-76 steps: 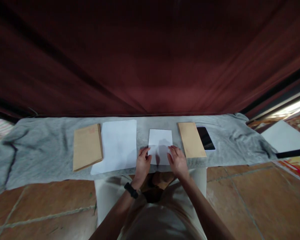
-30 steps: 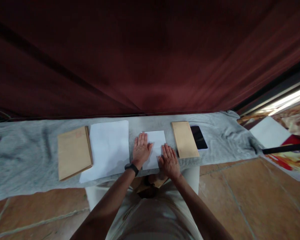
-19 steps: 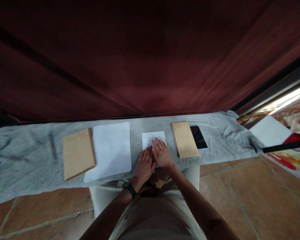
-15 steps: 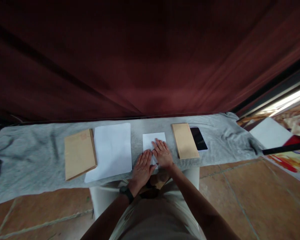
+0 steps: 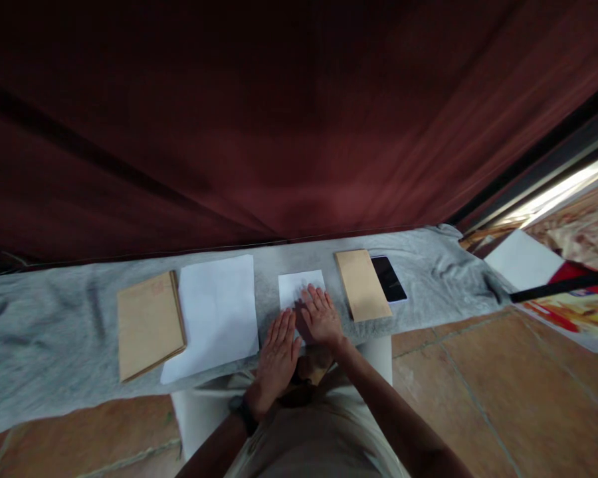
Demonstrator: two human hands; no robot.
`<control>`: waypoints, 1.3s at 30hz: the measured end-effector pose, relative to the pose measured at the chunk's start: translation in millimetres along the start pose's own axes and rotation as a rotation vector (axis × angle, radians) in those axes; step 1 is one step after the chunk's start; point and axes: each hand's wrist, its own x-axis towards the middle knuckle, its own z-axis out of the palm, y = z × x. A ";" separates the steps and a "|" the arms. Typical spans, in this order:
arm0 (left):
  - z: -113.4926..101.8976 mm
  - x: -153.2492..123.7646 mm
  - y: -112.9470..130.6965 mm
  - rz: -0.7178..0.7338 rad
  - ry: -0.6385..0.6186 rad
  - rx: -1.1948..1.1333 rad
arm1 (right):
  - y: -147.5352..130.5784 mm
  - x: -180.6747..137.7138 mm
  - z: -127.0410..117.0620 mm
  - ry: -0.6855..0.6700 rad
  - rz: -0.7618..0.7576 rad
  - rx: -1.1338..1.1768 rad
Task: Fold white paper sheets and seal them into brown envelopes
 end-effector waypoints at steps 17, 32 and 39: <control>13.0 65.6 -19.1 0.032 -0.110 0.010 | 17.9 -70.9 -26.1 -0.070 -0.224 0.053; -10.0 3.0 -9.7 0.196 -0.247 0.135 | 39.2 -70.4 -42.2 -0.165 -0.261 0.285; -13.4 11.6 -20.2 0.155 -0.199 -0.058 | 39.9 -63.2 -45.3 -0.142 -0.184 0.436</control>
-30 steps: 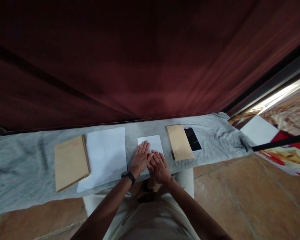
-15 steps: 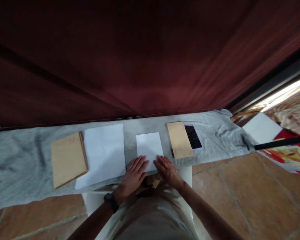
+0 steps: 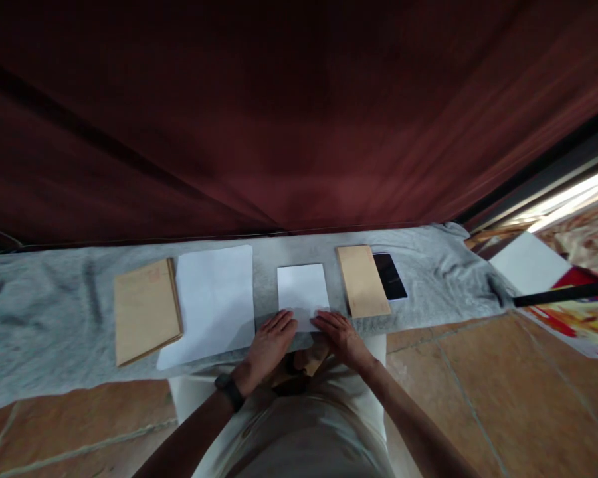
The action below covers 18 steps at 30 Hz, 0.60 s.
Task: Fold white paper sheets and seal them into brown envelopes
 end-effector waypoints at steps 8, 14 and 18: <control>-3.4 -2.3 -13.9 -0.218 0.137 -0.413 | 4.3 1.4 -0.2 0.182 0.227 0.186; -10.8 6.9 -17.5 -0.460 0.118 -0.612 | -0.2 7.9 13.5 0.289 0.340 -0.024; -14.1 16.4 -23.2 -0.513 0.143 -0.667 | -3.0 18.6 17.4 0.325 0.401 -0.069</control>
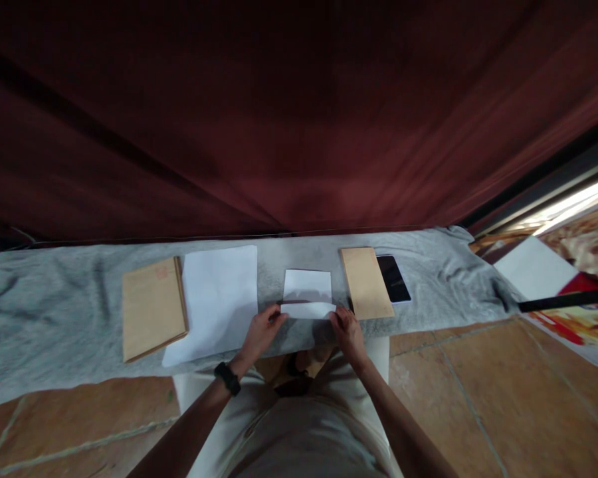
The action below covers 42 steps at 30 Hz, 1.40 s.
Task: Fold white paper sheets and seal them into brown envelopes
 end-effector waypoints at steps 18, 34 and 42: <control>18.1 46.3 16.3 -0.091 0.136 0.439 | -20.4 43.4 9.5 -0.117 0.225 -0.449; 20.4 82.2 24.1 -0.136 0.152 0.585 | -20.7 75.3 20.0 -0.105 0.323 -0.560; 25.4 89.2 25.5 -0.176 0.165 0.614 | -21.8 80.2 24.4 -0.083 0.333 -0.592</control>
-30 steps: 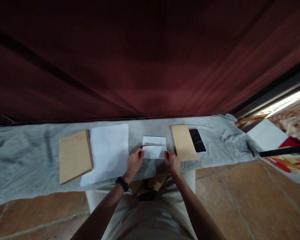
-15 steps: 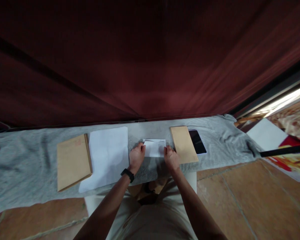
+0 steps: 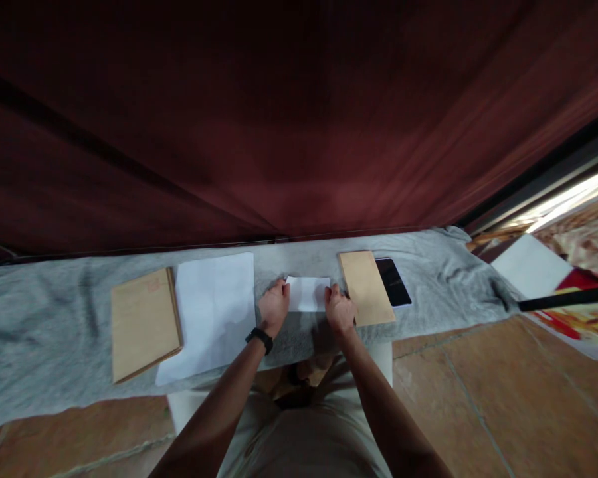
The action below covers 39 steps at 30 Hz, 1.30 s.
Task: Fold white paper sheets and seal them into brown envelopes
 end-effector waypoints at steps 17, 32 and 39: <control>-1.1 -5.5 1.9 0.049 0.031 0.034 | -12.5 -46.8 11.4 0.208 -0.474 0.268; 4.2 -8.7 1.7 0.003 0.089 0.011 | -22.7 -51.8 34.0 0.245 -0.357 0.230; 6.3 -37.2 -7.3 0.431 0.153 -0.036 | -23.6 -52.1 34.2 0.212 -0.347 0.216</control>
